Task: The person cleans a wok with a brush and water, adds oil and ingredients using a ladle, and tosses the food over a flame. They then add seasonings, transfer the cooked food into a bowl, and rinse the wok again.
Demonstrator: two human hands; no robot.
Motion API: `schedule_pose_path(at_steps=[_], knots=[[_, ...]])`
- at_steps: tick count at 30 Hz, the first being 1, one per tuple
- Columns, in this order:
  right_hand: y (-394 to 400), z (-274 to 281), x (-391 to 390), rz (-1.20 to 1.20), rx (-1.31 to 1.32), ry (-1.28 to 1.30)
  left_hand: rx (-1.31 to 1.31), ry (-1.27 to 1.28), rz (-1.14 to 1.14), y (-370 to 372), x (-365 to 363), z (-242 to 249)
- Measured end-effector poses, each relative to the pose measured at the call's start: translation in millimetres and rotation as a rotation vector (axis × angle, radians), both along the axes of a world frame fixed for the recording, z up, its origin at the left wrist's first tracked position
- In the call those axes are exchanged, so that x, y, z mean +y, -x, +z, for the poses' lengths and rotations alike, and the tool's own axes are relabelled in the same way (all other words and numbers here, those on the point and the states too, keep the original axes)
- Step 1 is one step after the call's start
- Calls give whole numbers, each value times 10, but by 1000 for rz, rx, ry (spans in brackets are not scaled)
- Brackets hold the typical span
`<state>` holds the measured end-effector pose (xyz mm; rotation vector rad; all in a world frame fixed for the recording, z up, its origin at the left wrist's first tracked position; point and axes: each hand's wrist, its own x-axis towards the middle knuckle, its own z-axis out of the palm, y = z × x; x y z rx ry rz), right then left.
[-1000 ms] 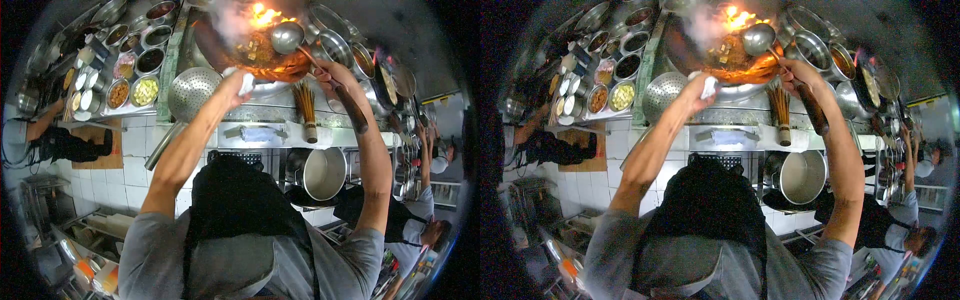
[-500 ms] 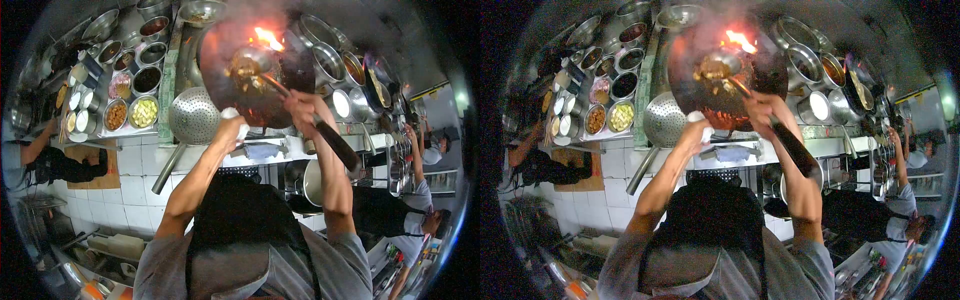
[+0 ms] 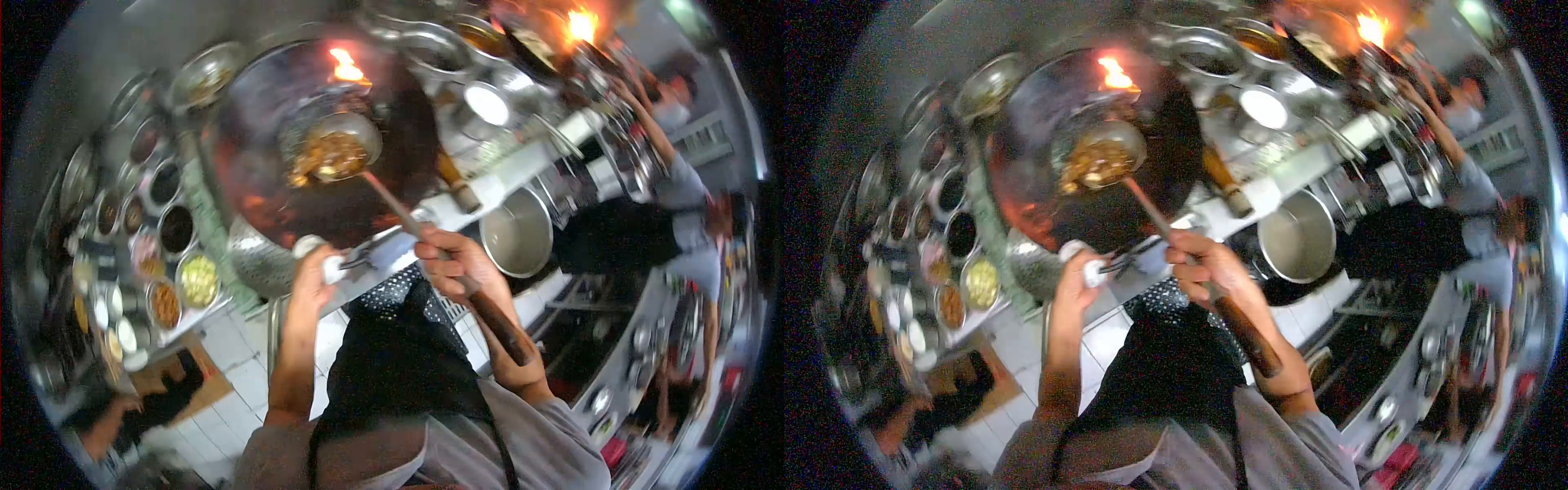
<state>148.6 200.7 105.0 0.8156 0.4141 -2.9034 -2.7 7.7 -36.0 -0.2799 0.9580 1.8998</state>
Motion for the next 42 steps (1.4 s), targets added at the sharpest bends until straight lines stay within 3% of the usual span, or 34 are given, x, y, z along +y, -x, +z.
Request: schedule_pose_path(at_steps=[1, 4, 5, 6, 8, 10, 12, 16, 18, 24, 26, 30, 33, 34, 36, 38, 40, 42], knots=[[-65, -145, 28, 24, -21, -30, 21, 2, -35, 52, -79, -175], [-271, -127, -90, 16, 6, -263, 178, 12, -65, 22, -130, -36], [-340, -143, -90, 8, 43, -299, 507, 143, -95, 55, -214, -284], [-422, -221, -93, -67, 84, -140, 350, 99, -56, -58, -132, -101], [-675, -181, -86, -136, 145, -161, 167, 167, -56, -163, -109, -45], [-961, -256, -90, -147, 188, -225, 208, 308, -48, -435, -89, 58], [-1332, -173, -166, -236, 270, -256, 235, 212, -236, -556, -234, -7], [-2222, -72, -280, -395, 250, -347, 263, 268, -294, -1108, -220, -77], [-2642, -22, -342, -461, 231, -346, 241, 258, -377, -1591, -73, 240], [-3943, -38, -656, -780, 131, -333, -30, 200, -754, -2434, 404, 103], [-4298, -62, -794, -900, 62, -354, 11, 246, -797, -2831, 592, 119], [-5054, 42, -1104, -1140, -14, -361, 12, 197, -1121, -3408, 861, 41], [-5572, -5, -1355, -1392, -133, -331, 10, 299, -1159, -3718, 934, 109], [-5778, -41, -1440, -1380, -131, -381, 55, 298, -1227, -3760, 956, 70], [-6024, 22, -1513, -1611, -327, -349, 103, 291, -1299, -3838, 1026, 5], [-6322, -36, -1599, -1692, -213, -413, 80, 380, -1346, -3875, 1080, -38], [-6635, -56, -1589, -1786, -305, -411, 52, 409, -1370, -3930, 1113, -10], [-7013, -114, -1623, -1723, -390, -462, 115, 460, -1371, -4006, 1139, 86]])
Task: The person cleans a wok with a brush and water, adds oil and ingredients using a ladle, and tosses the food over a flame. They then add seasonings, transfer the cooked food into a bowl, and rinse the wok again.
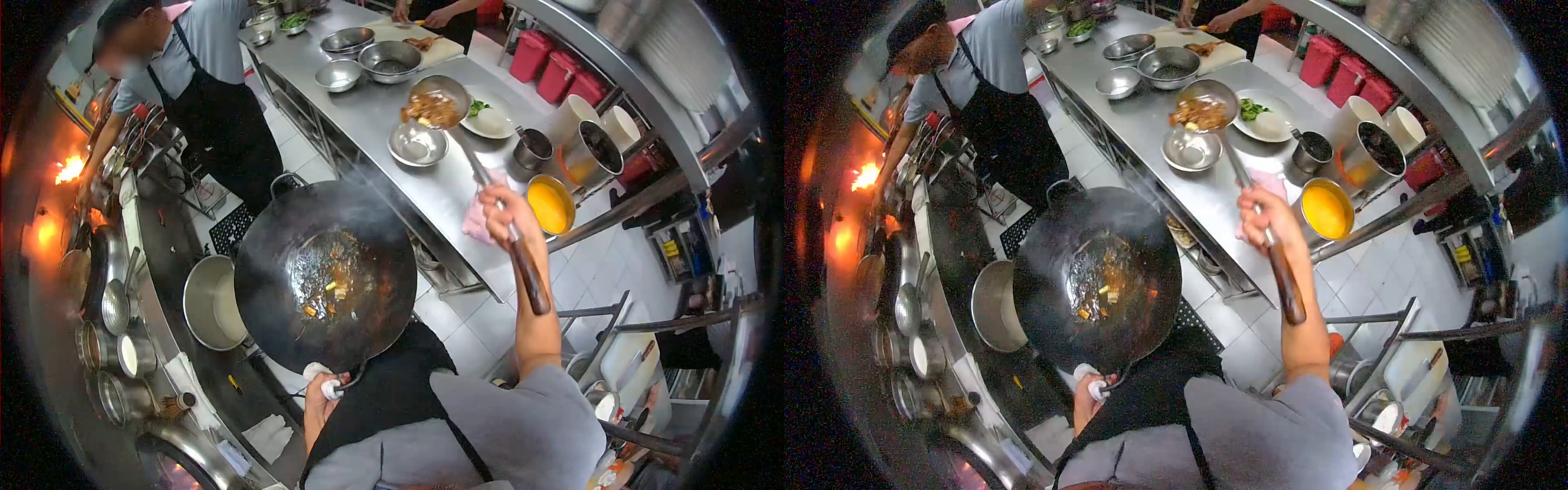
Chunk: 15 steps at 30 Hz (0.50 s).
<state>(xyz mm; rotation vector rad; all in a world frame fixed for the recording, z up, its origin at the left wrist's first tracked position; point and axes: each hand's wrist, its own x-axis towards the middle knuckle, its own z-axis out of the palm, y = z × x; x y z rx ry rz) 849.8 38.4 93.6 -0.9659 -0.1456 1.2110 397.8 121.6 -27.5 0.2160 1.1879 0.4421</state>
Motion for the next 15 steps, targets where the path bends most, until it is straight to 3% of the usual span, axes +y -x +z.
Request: schedule_pose_path(at_steps=[2, 6, 9, 12, 13, 15], knots=[[-431, -57, 82, -24, 56, 22, -36, 0, -9, 24, 10, -23], [-1116, -104, 328, -86, -95, 61, -68, -52, -31, 102, -48, -65], [-1520, -261, 577, -278, -130, 82, -2, -28, -9, 106, -75, -29], [-1870, -410, 734, -296, -189, 188, 37, 28, 15, 143, -105, -65], [-2011, -452, 737, -190, -159, 203, -14, 26, 30, 173, -115, -86], [-2150, -560, 846, -264, -172, 227, -28, -33, 25, 129, -131, 18]])
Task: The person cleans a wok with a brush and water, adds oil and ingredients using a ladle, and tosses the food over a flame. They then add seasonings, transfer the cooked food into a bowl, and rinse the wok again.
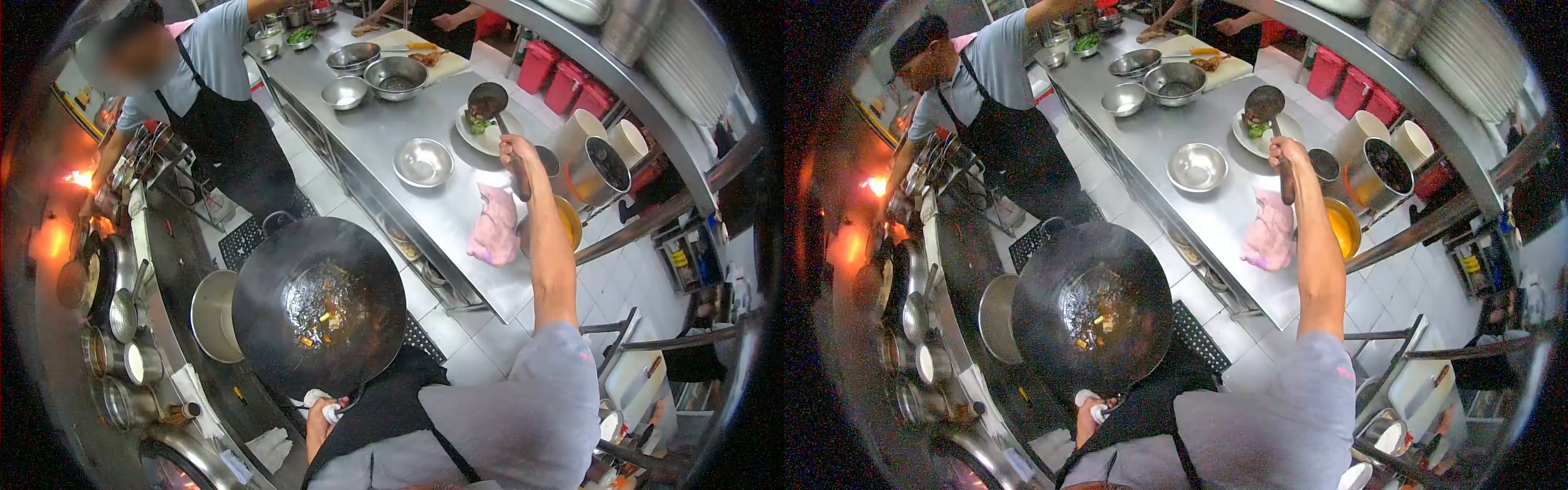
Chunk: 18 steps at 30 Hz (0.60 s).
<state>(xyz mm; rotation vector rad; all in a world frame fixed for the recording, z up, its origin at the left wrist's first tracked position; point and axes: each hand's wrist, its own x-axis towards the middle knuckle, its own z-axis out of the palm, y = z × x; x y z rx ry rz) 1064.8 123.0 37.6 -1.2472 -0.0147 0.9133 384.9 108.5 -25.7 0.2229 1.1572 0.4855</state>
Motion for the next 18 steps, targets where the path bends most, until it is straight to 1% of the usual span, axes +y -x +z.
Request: schedule_pose_path(at_steps=[1, 2, 4, 5, 7, 8, 10, 12, 16, 18], knots=[[-53, -55, 36, -74, -17, 24, 1, -3, -1, -13, -15, 29], [-89, -92, 63, -75, -17, 21, 38, 5, 11, -17, -27, 41], [-151, -168, 83, -68, -132, 93, 77, 13, 22, 2, -31, 24], [-176, -205, 84, -68, -132, 93, 93, 12, 8, 20, -23, -9], [-239, -264, 73, -13, -243, 226, 110, 12, -2, 40, -25, -53], [-252, -268, 56, -7, -242, 225, 92, 23, 19, 38, -32, -49], [-257, -279, 42, 0, -355, 252, 75, 30, 53, 35, -43, -22], [-275, -282, 64, 20, -364, 275, 128, 25, -4, 16, -37, 29], [-211, -276, 76, -4, -400, 303, 124, -7, -24, 8, -43, 55], [-192, -288, 67, -39, -415, 295, 118, -5, 14, 22, -34, 10]])
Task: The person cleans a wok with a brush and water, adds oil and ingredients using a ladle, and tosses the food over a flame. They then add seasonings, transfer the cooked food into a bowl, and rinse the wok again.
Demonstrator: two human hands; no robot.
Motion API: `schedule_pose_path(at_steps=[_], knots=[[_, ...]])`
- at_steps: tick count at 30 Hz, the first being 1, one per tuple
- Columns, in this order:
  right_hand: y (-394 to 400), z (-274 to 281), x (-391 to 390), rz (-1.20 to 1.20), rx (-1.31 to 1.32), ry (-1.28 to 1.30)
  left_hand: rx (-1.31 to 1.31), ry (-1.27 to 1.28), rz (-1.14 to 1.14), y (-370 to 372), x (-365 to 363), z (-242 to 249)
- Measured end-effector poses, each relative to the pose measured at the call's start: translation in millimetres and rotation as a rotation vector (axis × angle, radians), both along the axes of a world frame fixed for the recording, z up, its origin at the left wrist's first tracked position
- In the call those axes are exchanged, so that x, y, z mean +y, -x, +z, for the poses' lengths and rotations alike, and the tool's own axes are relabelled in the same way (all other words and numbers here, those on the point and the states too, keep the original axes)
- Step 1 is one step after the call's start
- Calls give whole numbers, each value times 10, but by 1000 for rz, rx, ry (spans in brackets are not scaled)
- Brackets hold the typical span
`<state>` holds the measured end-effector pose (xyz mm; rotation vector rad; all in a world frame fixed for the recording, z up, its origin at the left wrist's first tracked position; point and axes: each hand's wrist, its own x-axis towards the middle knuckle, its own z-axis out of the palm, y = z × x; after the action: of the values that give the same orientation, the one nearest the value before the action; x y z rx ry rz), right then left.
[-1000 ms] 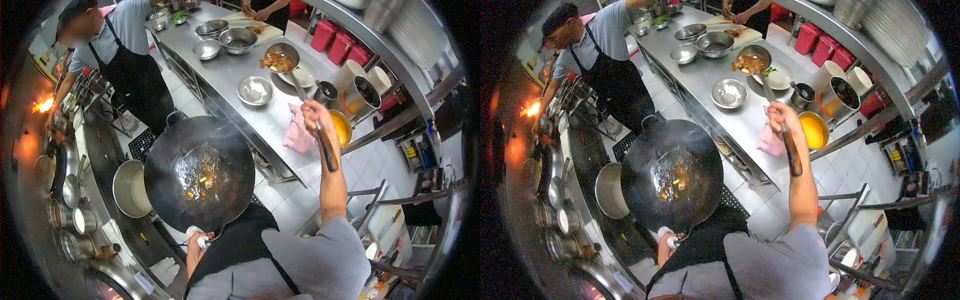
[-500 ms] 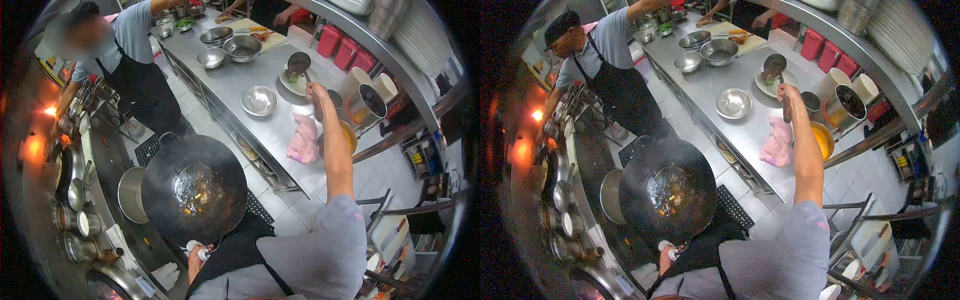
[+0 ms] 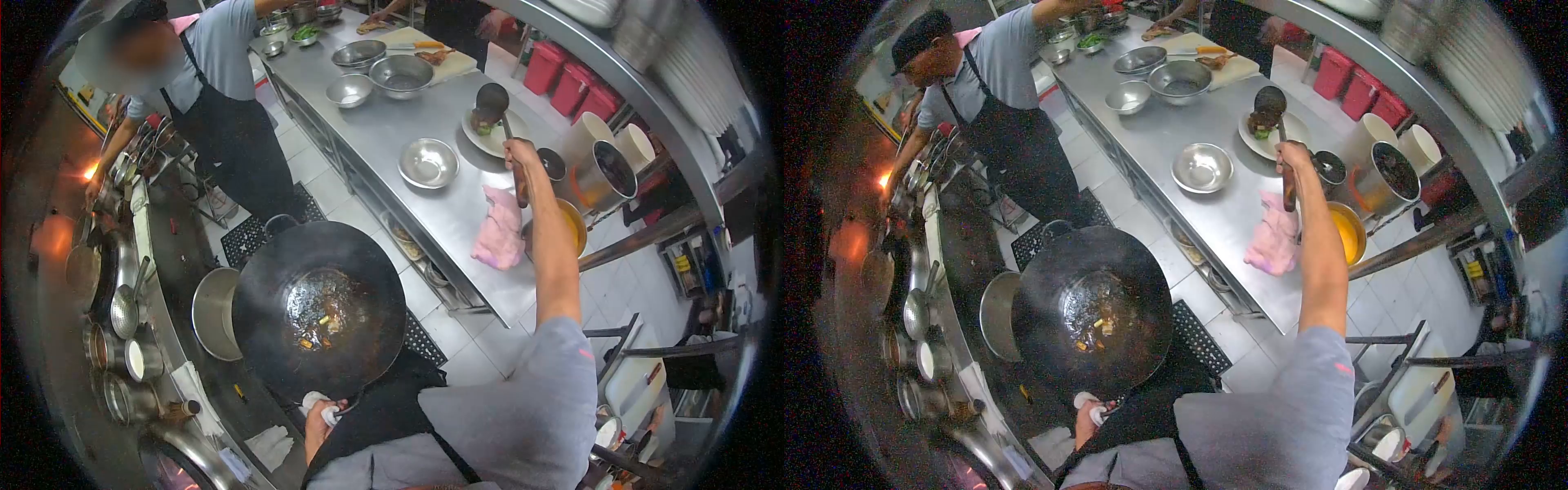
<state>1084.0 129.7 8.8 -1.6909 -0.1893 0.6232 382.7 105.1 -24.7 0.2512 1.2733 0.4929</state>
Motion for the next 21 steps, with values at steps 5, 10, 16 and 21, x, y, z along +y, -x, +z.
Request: schedule_pose_path(at_steps=[5, 10, 16, 21], knots=[[-46, -46, -3, 36, -158, 223, -50, -6, 16, 33, 19, -52], [48, 55, -33, 64, -248, 271, -64, 6, 44, -10, 17, -8], [227, 166, -26, 68, -434, 422, -54, -60, -24, -26, 38, -2], [22, -45, -38, 114, -760, 703, -115, -61, 91, -34, 14, -89]])
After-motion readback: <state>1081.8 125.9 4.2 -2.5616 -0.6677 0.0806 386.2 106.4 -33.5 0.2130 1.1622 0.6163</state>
